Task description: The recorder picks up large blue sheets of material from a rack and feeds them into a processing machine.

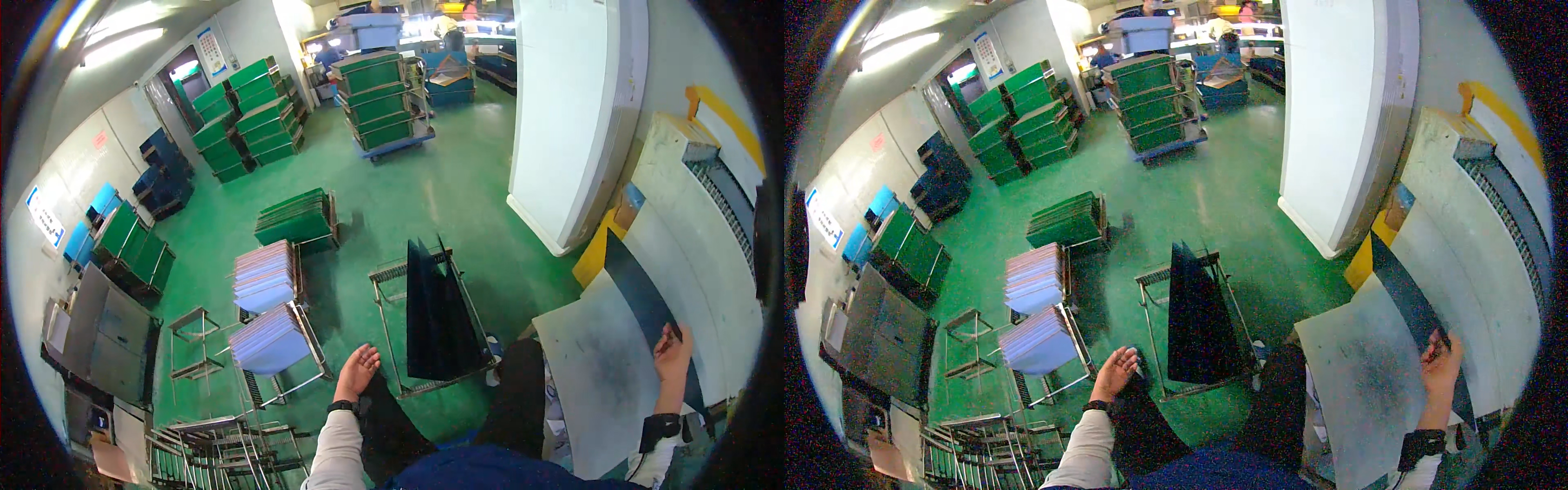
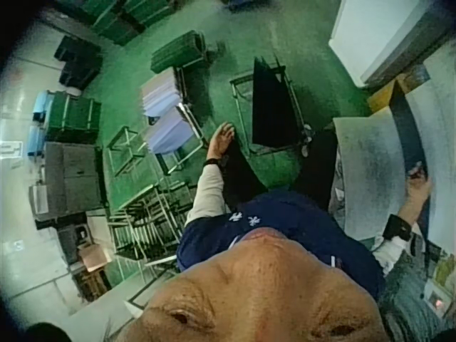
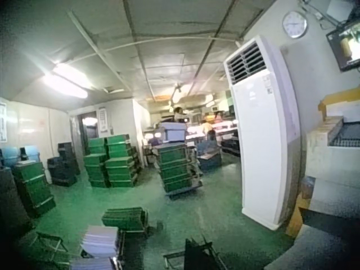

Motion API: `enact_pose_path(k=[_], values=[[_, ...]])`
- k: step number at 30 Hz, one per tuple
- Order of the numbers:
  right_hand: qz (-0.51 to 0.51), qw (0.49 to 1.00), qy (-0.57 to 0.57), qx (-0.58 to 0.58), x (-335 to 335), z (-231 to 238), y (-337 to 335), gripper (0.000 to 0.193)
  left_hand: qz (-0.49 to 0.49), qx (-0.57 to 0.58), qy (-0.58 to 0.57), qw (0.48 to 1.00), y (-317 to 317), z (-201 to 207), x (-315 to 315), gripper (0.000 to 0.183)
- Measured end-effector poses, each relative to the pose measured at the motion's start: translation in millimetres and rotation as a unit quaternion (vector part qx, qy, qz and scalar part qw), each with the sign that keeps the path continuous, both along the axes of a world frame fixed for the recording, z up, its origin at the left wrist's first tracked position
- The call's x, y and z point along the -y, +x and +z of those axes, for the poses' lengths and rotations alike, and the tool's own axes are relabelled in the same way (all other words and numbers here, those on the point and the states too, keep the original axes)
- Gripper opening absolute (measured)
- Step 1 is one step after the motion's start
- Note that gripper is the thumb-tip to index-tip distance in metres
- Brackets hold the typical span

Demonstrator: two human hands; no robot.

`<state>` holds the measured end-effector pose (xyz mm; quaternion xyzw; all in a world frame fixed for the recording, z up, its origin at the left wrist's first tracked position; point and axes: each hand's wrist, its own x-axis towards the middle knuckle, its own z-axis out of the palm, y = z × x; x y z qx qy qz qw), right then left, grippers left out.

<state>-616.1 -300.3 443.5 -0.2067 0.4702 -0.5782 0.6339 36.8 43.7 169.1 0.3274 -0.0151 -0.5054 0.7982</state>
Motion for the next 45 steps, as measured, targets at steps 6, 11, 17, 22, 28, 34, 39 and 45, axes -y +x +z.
enact_pose_path(k=[6, 11, 17, 22, 28, 34, 39, 45], values=[[-0.012, 0.998, 0.004, 0.056, 1.1, -31.5, -8.5, 0.025, 0.003, -0.001, -0.016, 1.000, -2.6, 1.4, 4.2, 0.040], [0.016, 0.997, 0.017, 0.072, -17.4, -33.3, 5.2, 0.026, 0.002, 0.013, -0.009, 1.000, -6.2, 6.8, 3.8, 0.040], [0.022, 0.997, 0.023, 0.075, -30.7, -28.8, 16.9, 0.024, 0.017, 0.018, 0.014, 1.000, -8.7, 7.5, 3.9, 0.038], [0.022, 0.997, 0.021, 0.076, -34.7, -29.5, 20.9, 0.024, 0.024, 0.021, 0.014, 0.999, -12.6, 12.3, 4.7, 0.039], [0.017, 0.996, 0.032, 0.087, -34.9, -34.7, 21.8, 0.024, 0.030, 0.019, 0.019, 0.999, -11.3, 10.5, 3.3, 0.041], [0.013, 0.994, 0.036, 0.099, -37.3, -35.5, 23.9, 0.024, 0.027, 0.017, 0.017, 0.999, -11.4, 10.4, 2.5, 0.041], [0.016, 0.995, 0.036, 0.096, -38.6, -37.0, 24.5, 0.024, 0.027, 0.015, 0.008, 0.999, -11.4, 9.4, 0.6, 0.038], [0.018, 0.995, 0.035, 0.093, -38.3, -41.3, 25.1, 0.023, 0.034, 0.012, 0.012, 0.999, -10.7, 8.1, -0.5, 0.037]])
